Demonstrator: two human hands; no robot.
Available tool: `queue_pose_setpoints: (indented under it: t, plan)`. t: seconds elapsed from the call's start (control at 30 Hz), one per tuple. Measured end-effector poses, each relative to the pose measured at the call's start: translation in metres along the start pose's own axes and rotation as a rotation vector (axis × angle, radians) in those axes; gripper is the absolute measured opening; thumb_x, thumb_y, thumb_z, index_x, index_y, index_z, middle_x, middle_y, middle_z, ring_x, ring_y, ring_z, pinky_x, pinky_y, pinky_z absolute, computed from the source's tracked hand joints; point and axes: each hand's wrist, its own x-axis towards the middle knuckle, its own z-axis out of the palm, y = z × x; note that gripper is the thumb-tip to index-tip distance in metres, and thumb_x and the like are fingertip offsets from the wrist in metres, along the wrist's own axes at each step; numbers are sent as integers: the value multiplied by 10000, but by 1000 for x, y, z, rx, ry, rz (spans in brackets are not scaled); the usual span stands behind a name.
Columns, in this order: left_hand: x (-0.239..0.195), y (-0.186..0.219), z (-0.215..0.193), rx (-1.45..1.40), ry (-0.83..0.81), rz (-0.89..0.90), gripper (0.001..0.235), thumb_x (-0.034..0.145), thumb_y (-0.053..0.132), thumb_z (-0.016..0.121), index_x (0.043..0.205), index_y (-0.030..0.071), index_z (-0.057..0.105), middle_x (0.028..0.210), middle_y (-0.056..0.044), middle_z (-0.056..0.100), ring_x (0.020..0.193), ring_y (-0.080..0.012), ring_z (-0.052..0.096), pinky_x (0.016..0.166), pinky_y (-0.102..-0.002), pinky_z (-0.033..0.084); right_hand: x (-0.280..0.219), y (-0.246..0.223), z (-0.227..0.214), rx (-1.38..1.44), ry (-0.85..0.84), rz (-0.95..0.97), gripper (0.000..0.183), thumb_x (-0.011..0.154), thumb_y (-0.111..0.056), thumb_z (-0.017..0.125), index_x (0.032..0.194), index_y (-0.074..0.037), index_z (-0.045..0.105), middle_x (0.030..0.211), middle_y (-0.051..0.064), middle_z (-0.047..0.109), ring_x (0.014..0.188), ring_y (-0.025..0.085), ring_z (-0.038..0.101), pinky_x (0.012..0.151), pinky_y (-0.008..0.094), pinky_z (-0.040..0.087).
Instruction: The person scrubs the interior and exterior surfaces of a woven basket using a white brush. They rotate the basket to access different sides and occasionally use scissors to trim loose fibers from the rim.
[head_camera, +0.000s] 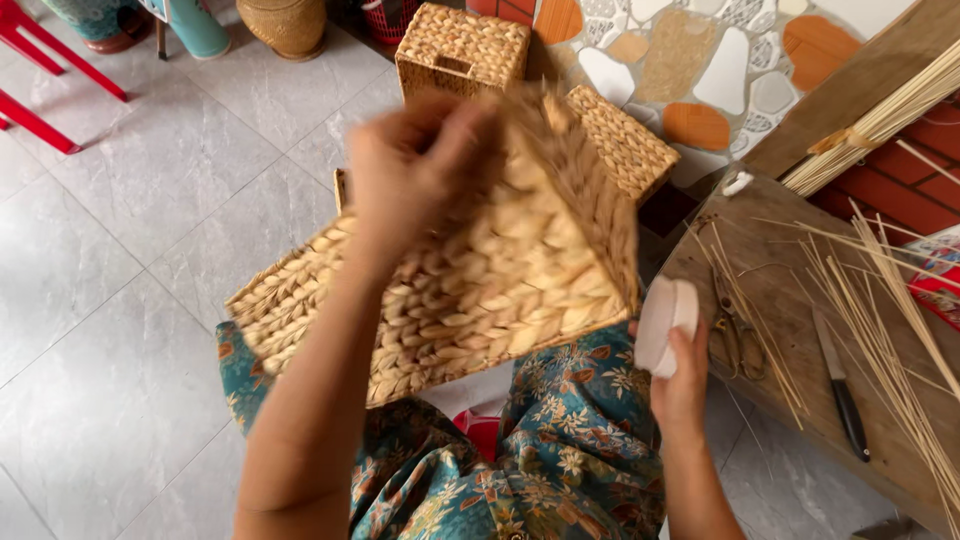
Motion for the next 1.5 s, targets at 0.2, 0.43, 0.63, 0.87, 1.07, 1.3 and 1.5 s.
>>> queue_pose_setpoints:
  t: [0.2,0.43,0.63,0.87,1.07,1.3,1.5]
  plan:
    - [-11,3,-76,-181,203,491,401,1147,314,603,906,1,676,702,5,550,576,-56,421,563,-225,335,37,-40,33,362,55,4,717,922,-451,574,1543,-133,408,1450,56,532,1291,239,570,1020,450,488]
    - [-47,-61,-56,-194,124,576,521,1088,417,568,698,72,581,648,-70,596,545,-171,497,550,-308,412,15,-42,74,339,-149,-70,587,1058,-510,550,1443,-72,480,1363,38,590,1252,203,603,1010,390,561]
    - [-86,-84,-43,130,-117,327,543,1098,411,535,716,34,616,671,-30,560,620,-167,500,637,-315,390,-7,1,49,324,31,185,538,1040,-527,487,1333,-87,590,1276,87,625,1127,233,638,914,407,552]
    - [-111,-91,-51,-50,169,33,508,1070,375,566,712,19,629,675,0,580,646,-106,502,610,-284,390,23,1,59,139,158,212,604,944,-507,553,1388,-97,542,1332,91,599,1220,235,591,1024,406,487]
    - [-77,-118,-51,-199,303,3,502,1065,358,620,704,10,619,690,25,534,668,-67,436,615,-276,344,24,-48,106,-64,30,-398,657,1001,-332,658,1512,-35,370,1456,135,508,1344,259,525,1137,397,460]
    - [-87,-119,-46,-206,367,-60,509,1049,344,616,662,12,629,613,30,523,586,-64,385,545,-270,287,-86,-33,222,-628,-444,-875,706,958,-332,676,1550,-127,351,1397,136,440,1273,294,516,1049,414,515]
    - [-91,-114,-54,-149,372,-26,531,1076,337,601,656,13,606,620,24,493,597,-68,367,561,-272,276,-73,-20,202,-955,-446,-976,915,796,-197,865,1539,-164,332,1294,165,480,1147,289,537,965,458,485]
